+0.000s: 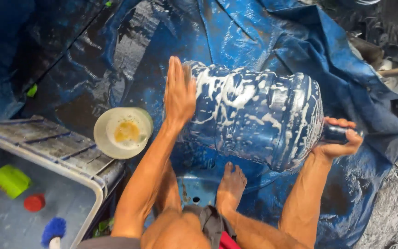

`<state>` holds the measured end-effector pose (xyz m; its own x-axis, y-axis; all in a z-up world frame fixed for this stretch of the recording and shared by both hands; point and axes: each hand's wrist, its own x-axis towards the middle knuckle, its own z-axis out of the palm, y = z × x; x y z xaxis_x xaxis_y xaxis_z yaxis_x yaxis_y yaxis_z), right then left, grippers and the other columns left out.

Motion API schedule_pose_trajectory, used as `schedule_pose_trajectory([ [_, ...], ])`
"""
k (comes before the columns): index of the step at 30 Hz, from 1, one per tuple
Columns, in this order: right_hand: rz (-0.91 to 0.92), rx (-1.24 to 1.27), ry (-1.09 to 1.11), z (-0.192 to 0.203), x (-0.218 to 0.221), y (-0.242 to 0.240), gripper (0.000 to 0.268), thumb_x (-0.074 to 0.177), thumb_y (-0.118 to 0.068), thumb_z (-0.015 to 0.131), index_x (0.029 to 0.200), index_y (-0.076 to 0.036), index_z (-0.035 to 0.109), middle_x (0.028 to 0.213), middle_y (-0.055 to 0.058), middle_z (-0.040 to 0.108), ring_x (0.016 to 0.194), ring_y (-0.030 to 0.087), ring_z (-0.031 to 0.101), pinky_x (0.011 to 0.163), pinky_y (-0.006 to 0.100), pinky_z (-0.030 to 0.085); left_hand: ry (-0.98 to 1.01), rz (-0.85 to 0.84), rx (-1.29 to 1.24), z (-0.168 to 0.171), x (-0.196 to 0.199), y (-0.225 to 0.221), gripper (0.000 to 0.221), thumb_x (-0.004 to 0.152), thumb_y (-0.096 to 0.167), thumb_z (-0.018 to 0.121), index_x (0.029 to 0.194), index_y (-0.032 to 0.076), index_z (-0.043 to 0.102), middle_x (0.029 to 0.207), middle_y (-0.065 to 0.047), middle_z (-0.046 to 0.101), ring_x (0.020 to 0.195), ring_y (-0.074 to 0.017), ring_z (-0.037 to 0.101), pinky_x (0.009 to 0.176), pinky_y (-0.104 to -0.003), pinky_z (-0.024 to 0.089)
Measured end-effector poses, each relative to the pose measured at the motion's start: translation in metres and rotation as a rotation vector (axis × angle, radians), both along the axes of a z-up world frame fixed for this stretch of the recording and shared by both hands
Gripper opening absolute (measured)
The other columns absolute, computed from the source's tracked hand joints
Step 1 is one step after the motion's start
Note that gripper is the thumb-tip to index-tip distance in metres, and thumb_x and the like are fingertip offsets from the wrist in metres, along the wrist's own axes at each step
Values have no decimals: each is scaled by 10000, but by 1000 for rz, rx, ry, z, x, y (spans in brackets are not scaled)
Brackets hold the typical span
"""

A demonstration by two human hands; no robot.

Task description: Scrubbing the exterior of large plastic water gallons with a sponge and soapy water

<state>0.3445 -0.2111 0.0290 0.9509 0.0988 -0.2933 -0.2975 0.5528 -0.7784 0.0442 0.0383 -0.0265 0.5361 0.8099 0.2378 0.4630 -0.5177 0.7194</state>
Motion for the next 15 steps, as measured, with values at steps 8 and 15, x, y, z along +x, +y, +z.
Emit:
schedule_pose_trajectory([
  [8,13,-67,-110,28,-4,-1,236,589,-244,680,789,-134,619,741,30,609,653,232,602,681,346,506,281,58,153,-28,-20,-7,651,1141,202,362,1666,38,15,1730,-149,-72,1631,-298,-47,1372,-500,42],
  [15,-8,-93,-106,50,-10,17,256,563,-179,676,805,-106,631,729,67,602,626,251,594,691,392,532,100,-238,-492,52,-3,-22,694,1038,353,248,1595,-2,35,1715,-190,9,1607,-290,33,1331,-434,77],
])
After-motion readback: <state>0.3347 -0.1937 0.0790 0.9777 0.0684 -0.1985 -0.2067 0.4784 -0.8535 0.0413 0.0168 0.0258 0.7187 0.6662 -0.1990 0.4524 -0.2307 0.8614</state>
